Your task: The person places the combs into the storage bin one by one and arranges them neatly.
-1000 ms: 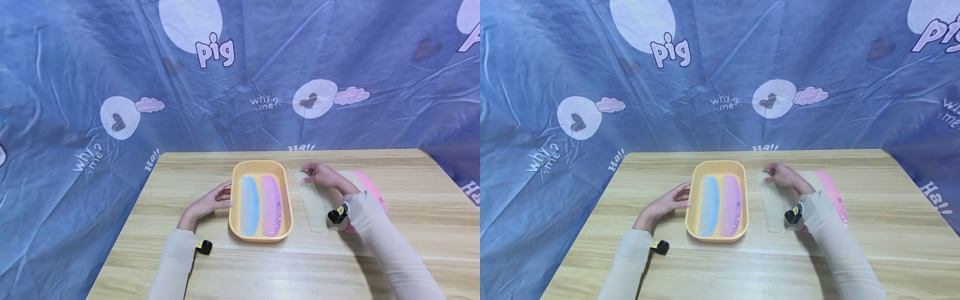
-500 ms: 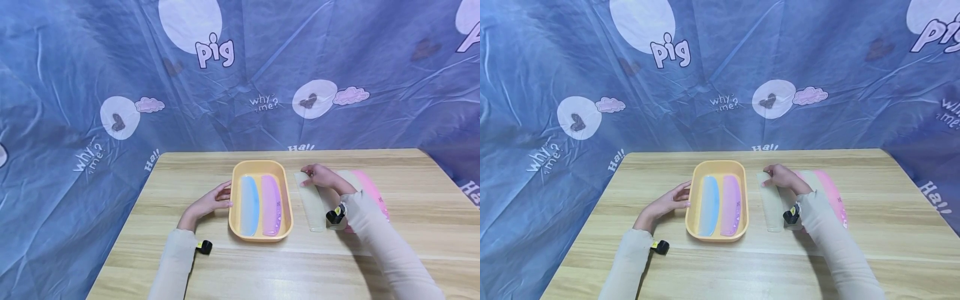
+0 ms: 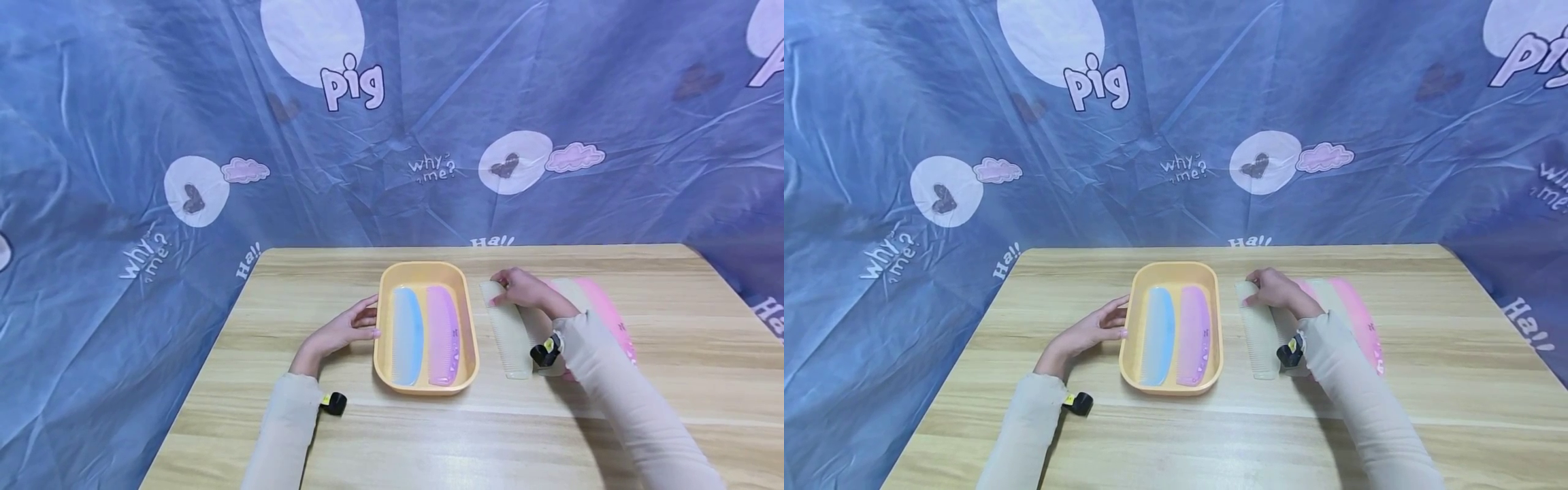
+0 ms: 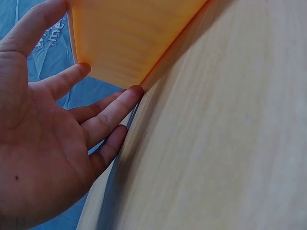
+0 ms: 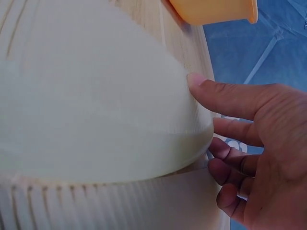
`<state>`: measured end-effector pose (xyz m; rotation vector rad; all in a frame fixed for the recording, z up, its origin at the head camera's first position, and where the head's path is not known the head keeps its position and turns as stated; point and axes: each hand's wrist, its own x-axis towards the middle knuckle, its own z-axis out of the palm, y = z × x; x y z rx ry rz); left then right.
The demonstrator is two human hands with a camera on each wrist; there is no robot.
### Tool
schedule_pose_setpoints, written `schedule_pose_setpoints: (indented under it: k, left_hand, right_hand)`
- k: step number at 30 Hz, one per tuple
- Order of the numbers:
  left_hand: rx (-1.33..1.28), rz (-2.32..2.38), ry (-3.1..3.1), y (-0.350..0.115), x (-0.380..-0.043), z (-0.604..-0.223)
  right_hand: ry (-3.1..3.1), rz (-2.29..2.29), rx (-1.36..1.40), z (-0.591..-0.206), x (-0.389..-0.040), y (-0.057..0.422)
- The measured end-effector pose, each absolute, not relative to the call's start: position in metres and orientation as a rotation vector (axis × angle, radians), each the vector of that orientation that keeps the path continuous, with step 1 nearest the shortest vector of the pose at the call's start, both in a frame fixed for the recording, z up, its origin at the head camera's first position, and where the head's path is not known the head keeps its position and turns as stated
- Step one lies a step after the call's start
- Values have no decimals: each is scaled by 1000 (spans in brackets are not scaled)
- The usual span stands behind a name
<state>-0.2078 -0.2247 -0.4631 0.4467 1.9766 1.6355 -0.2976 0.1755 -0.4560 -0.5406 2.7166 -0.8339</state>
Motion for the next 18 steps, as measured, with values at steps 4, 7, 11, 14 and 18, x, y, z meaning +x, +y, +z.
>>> schedule_pose_setpoints:
  k: [4, 7, 11, 14, 18]
  left_hand:
    - [452, 1630, 1983, -224, -208, -463]
    - [461, 1630, 1991, -225, -209, -464]
    - [460, 1625, 1997, -225, -208, -464]
    - [460, 1620, 2002, -225, -207, -463]
    - [461, 1622, 2008, -224, -207, -463]
  right_hand:
    - [2702, -834, -511, -452, -297, 173]
    - [2688, -832, -493, -450, -298, 171]
    - [2665, -844, -493, -449, -299, 169]
    - [2650, -858, -506, -449, -300, 169]
    - [2626, -887, -536, -448, -300, 168]
